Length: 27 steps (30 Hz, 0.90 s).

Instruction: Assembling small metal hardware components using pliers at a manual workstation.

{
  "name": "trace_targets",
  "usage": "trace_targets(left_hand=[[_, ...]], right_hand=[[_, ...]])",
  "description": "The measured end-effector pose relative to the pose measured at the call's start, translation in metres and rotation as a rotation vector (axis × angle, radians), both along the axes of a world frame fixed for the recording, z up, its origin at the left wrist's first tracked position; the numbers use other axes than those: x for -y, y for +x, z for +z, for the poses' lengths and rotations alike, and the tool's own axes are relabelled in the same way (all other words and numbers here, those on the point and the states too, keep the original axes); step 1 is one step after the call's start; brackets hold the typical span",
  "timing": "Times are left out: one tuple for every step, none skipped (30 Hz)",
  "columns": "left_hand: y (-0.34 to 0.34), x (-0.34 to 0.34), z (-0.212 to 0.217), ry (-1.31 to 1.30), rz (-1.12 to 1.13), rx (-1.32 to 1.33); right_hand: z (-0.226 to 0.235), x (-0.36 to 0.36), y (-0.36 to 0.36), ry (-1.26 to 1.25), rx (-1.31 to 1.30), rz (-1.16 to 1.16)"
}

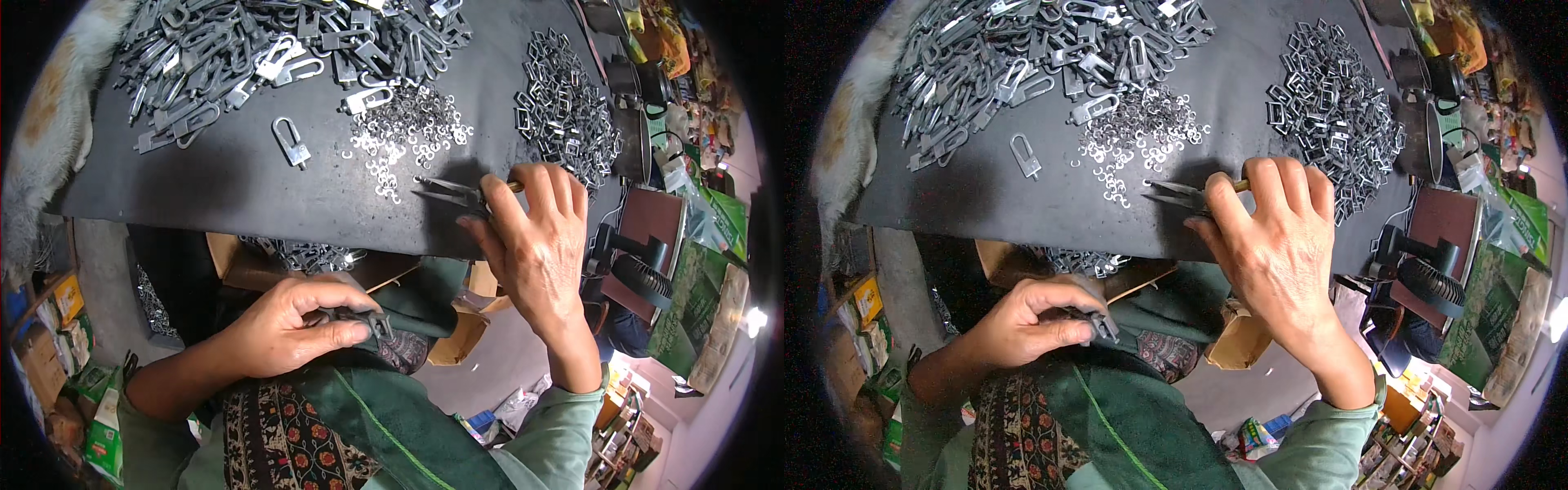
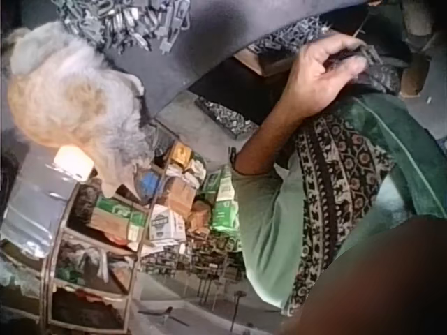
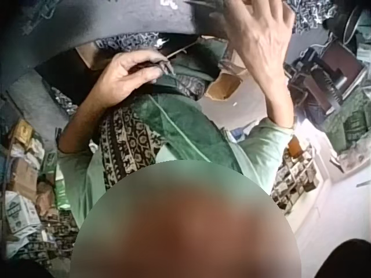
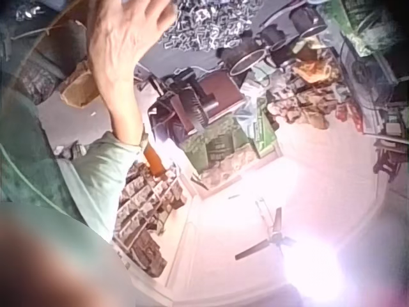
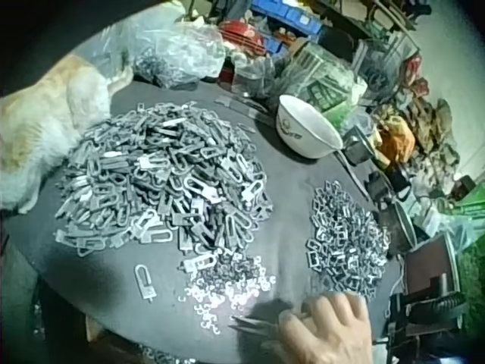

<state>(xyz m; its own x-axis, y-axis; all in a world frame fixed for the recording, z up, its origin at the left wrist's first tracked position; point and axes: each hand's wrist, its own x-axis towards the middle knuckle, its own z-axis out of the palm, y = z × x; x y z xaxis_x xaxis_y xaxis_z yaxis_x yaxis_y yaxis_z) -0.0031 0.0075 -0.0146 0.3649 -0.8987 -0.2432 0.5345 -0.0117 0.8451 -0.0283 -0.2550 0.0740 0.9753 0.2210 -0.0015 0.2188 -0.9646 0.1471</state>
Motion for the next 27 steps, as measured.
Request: trace_targets(left_hand=[[0.000, 0.001, -0.001, -0.018, 0.034, 0.160], [0.000, 0.001, -0.001, -0.019, 0.036, 0.159], [0.000, 0.000, 0.001, 0.000, 0.027, 0.127], [0.002, 0.000, 0.004, 0.020, 0.019, 0.094], [0.003, 0.000, 0.005, 0.040, 0.009, 0.060], [0.003, 0.000, 0.005, 0.040, 0.011, 0.060], [0.003, 0.000, 0.005, 0.043, 0.005, 0.052], [0.003, 0.000, 0.005, 0.046, -0.001, 0.044], [0.003, 0.000, 0.005, 0.048, -0.008, 0.036], [0.004, 0.000, 0.006, 0.048, -0.005, 0.037], [0.003, 0.000, 0.006, 0.047, -0.007, 0.033], [0.003, -0.001, 0.006, 0.046, -0.010, 0.029], [0.003, -0.001, 0.006, 0.045, -0.013, 0.025], [0.003, -0.001, 0.006, 0.044, -0.011, 0.025], [0.004, -0.001, 0.006, 0.048, -0.015, 0.022], [0.004, -0.001, 0.007, 0.051, -0.020, 0.019], [0.004, -0.001, 0.007, 0.055, -0.024, 0.016], [0.005, -0.002, 0.006, 0.053, -0.023, 0.017], [0.004, -0.003, 0.006, 0.062, -0.007, 0.032], [0.004, -0.003, 0.005, 0.071, 0.009, 0.046], [0.004, -0.003, 0.005, 0.079, 0.025, 0.060], [0.004, -0.003, 0.007, 0.078, 0.027, 0.061], [0.006, -0.003, 0.009, 0.088, 0.038, 0.064], [0.008, -0.003, 0.011, 0.099, 0.049, 0.067], [0.009, -0.003, 0.013, 0.111, 0.060, 0.068], [0.010, -0.002, 0.014, 0.113, 0.063, 0.066], [0.011, -0.002, 0.014, 0.098, 0.068, 0.114]], right_hand=[[0.001, 0.001, 0.002, -0.030, 0.014, 0.022], [0.001, 0.002, 0.004, -0.059, 0.028, 0.044], [0.001, 0.003, 0.006, -0.060, 0.028, 0.046], [0.001, 0.005, 0.009, -0.081, 0.033, 0.073], [0.000, 0.008, 0.012, -0.101, 0.037, 0.098], [0.000, 0.010, 0.015, -0.122, 0.041, 0.124], [-0.001, 0.012, 0.018, -0.122, 0.041, 0.126], [-0.003, 0.014, 0.020, -0.110, 0.027, 0.145], [-0.004, 0.016, 0.023, -0.098, 0.013, 0.163], [-0.004, 0.016, 0.024, -0.086, 0.001, 0.184], [-0.004, 0.016, 0.026, -0.086, 0.002, 0.187], [-0.003, 0.016, 0.027, -0.075, -0.022, 0.178], [-0.002, 0.016, 0.027, -0.064, -0.048, 0.170], [-0.002, 0.015, 0.028, -0.053, -0.073, 0.161], [-0.001, 0.015, 0.029, -0.055, -0.072, 0.163], [-0.001, 0.015, 0.030, -0.056, -0.075, 0.165], [0.000, 0.015, 0.031, -0.058, -0.079, 0.168], [0.001, 0.015, 0.032, -0.060, -0.083, 0.171], [0.001, 0.015, 0.032, -0.061, -0.082, 0.172], [0.002, 0.014, 0.033, -0.062, -0.083, 0.181], [0.003, 0.014, 0.033, -0.062, -0.084, 0.191], [0.004, 0.013, 0.034, -0.063, -0.085, 0.201], [0.005, 0.013, 0.035, -0.063, -0.084, 0.203], [0.005, 0.014, 0.036, -0.075, -0.074, 0.216], [0.006, 0.014, 0.037, -0.084, -0.066, 0.229], [0.006, 0.014, 0.038, -0.092, -0.058, 0.242], [0.007, 0.014, 0.040, -0.090, -0.059, 0.246]])
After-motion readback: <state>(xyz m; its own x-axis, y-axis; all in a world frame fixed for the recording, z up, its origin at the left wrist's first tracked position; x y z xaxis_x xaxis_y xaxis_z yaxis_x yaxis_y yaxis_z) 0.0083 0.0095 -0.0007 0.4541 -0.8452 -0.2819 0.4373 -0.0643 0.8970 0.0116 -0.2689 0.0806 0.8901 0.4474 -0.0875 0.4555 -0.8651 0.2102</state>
